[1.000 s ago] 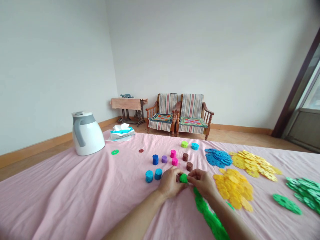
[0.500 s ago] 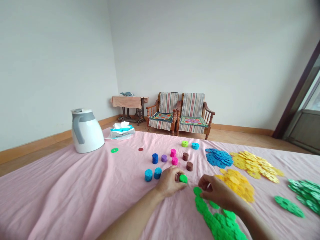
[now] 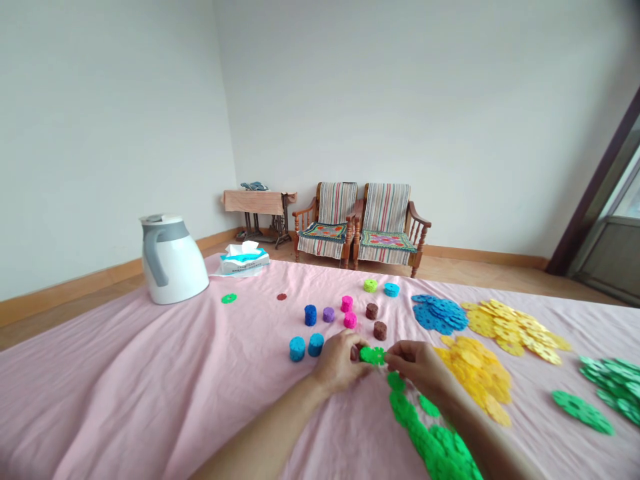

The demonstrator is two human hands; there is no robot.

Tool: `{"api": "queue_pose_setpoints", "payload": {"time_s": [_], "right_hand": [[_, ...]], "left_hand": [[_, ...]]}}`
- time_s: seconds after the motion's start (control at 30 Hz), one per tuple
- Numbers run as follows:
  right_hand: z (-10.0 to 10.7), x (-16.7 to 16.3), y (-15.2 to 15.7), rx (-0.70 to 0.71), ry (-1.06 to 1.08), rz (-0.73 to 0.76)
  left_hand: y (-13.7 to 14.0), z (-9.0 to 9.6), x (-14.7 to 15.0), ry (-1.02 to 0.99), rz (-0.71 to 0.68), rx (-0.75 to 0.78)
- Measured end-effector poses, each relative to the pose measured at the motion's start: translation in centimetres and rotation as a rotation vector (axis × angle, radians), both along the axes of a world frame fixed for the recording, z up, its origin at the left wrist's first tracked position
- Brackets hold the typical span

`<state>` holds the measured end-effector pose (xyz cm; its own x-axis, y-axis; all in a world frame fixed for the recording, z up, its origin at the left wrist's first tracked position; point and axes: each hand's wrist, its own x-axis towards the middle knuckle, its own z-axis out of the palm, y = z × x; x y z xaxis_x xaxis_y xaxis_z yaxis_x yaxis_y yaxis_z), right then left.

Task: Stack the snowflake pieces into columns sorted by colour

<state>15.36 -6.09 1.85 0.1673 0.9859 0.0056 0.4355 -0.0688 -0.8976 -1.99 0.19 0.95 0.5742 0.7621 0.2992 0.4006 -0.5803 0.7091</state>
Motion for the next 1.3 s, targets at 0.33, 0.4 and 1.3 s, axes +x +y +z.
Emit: {"api": "queue_pose_setpoints", "payload": {"time_s": [0.33, 0.4, 1.3], "right_hand": [[-1.2, -1.4, 1.4, -0.008, -0.153, -0.096], [-1.2, -1.5, 1.4, -0.005, -0.19, -0.109], [-0.1, 1.7, -1.0, -0.02, -0.222, 0.088]], "left_hand": [[0.1, -0.4, 0.0, -0.008, 0.011, 0.054], [0.1, -0.5, 0.0, -0.004, 0.011, 0.055], [0.1, 0.3, -0.3, -0.007, -0.008, -0.014]]}}
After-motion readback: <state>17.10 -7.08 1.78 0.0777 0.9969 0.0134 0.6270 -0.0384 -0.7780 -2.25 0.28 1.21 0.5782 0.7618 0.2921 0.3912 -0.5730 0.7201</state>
